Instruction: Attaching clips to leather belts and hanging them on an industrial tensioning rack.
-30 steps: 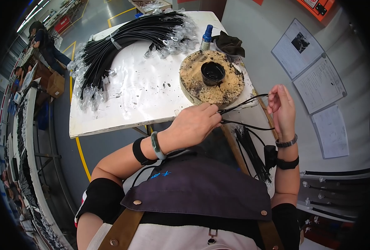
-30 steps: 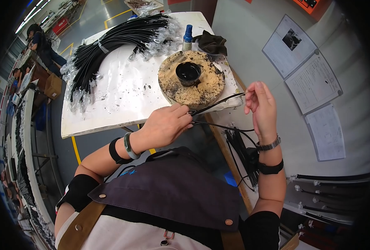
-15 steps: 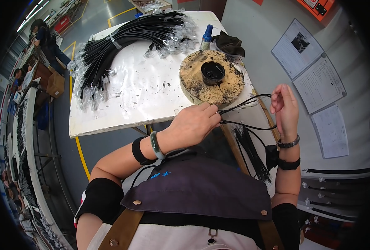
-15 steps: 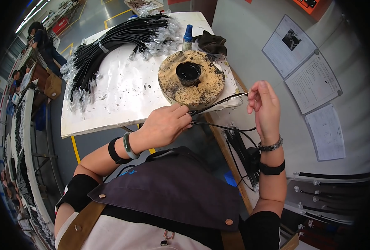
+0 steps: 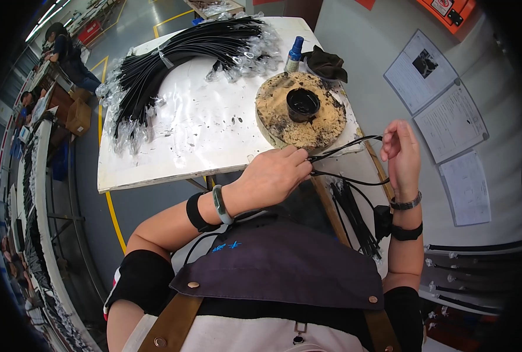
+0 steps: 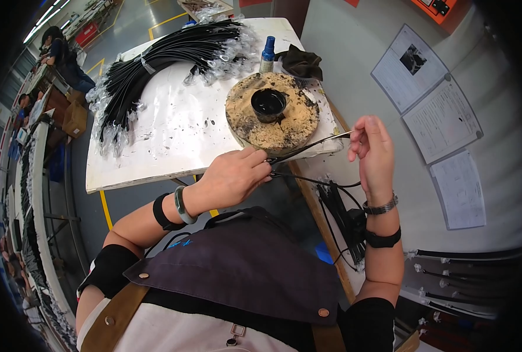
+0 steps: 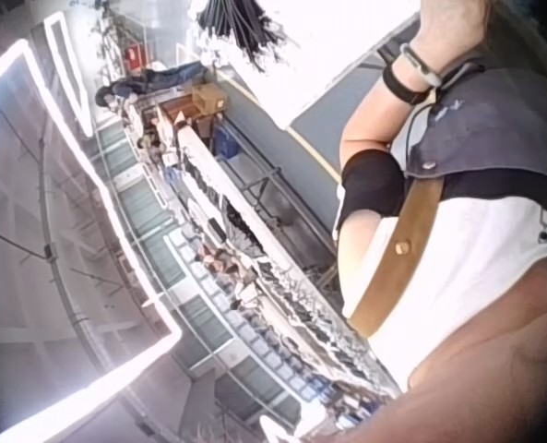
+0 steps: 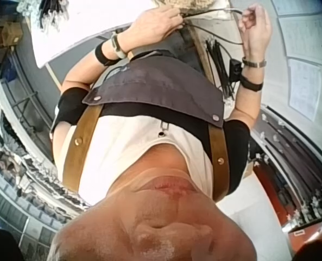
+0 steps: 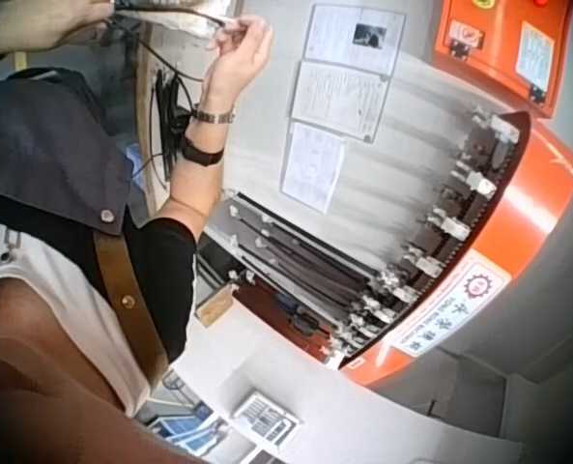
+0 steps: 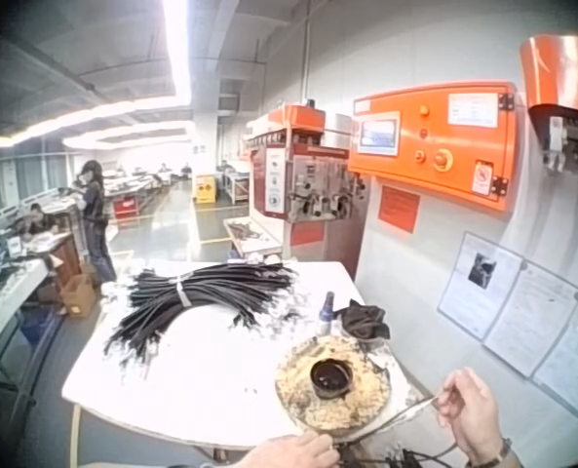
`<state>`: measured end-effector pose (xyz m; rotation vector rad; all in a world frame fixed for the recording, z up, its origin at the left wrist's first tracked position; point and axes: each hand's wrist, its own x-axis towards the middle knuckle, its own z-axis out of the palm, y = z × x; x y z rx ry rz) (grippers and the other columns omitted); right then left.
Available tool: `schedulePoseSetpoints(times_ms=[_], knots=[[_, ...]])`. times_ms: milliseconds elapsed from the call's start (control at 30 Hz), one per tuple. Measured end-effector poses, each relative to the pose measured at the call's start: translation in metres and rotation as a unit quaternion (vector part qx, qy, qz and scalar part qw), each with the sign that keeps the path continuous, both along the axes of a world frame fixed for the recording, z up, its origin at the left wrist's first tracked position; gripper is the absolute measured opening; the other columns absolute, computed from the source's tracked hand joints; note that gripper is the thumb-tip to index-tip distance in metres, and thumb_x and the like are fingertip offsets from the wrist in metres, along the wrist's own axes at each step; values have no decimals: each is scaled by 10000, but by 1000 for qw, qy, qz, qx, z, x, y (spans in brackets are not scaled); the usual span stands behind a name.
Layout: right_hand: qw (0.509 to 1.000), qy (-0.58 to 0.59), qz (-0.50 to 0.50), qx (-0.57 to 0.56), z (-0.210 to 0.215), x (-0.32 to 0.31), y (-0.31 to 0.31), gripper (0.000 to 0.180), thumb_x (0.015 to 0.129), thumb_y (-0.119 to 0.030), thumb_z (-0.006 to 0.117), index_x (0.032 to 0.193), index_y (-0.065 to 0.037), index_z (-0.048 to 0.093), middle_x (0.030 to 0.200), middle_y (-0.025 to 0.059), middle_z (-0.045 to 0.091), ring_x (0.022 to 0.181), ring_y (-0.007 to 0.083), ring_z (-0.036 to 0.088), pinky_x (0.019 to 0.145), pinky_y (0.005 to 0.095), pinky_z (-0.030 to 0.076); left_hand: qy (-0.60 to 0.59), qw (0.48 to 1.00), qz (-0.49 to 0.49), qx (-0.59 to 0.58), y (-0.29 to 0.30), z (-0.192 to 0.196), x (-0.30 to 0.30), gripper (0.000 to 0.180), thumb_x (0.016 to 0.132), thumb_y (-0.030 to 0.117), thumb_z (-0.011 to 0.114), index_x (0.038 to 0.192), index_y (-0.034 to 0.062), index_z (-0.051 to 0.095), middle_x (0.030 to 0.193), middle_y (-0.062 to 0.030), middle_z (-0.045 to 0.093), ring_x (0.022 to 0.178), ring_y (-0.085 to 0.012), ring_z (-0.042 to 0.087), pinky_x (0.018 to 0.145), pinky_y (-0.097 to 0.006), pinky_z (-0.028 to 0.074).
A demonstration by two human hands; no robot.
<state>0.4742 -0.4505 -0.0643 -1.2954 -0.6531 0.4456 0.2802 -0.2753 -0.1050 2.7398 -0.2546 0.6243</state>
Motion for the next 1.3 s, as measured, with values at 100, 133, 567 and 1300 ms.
schedulePoseSetpoints(times_ms=[100, 133, 567, 1300], knots=[[1000, -1, -3, 26, 7, 2, 2, 264, 962, -257, 404, 855, -45, 519, 715, 12, 500, 578, 56, 447, 471, 193, 411, -1, 1000, 1, -4, 1, -2, -1, 127, 802, 166, 569, 766, 59, 511, 792, -64, 469, 763, -225, 508, 612, -333, 460], [999, -5, -1, 40, 10, 4, 3, 262, 962, -251, 401, 863, -40, 520, 719, 14, 501, 578, 61, 447, 475, 196, 413, 0, 1000, 2, -5, 2, -2, 0, 129, 802, 167, 570, 766, 58, 512, 791, -66, 470, 761, -228, 510, 612, -334, 461], [983, -177, 29, -46, -3, 22, 83, 277, 954, -245, 429, 884, -13, 564, 721, 15, 540, 613, 56, 492, 535, 183, 447, 47, 998, 28, -37, -1, -21, -9, 139, 818, 177, 556, 771, 50, 526, 809, -76, 494, 778, -241, 530, 620, -352, 466], [998, -11, -51, 17, 20, 1, -37, 249, 963, -241, 398, 853, -44, 504, 719, 23, 500, 590, 63, 456, 492, 205, 420, -47, 993, 28, -105, -16, 9, 29, 148, 827, 154, 555, 750, 47, 488, 728, -99, 469, 683, -298, 524, 559, -389, 428]])
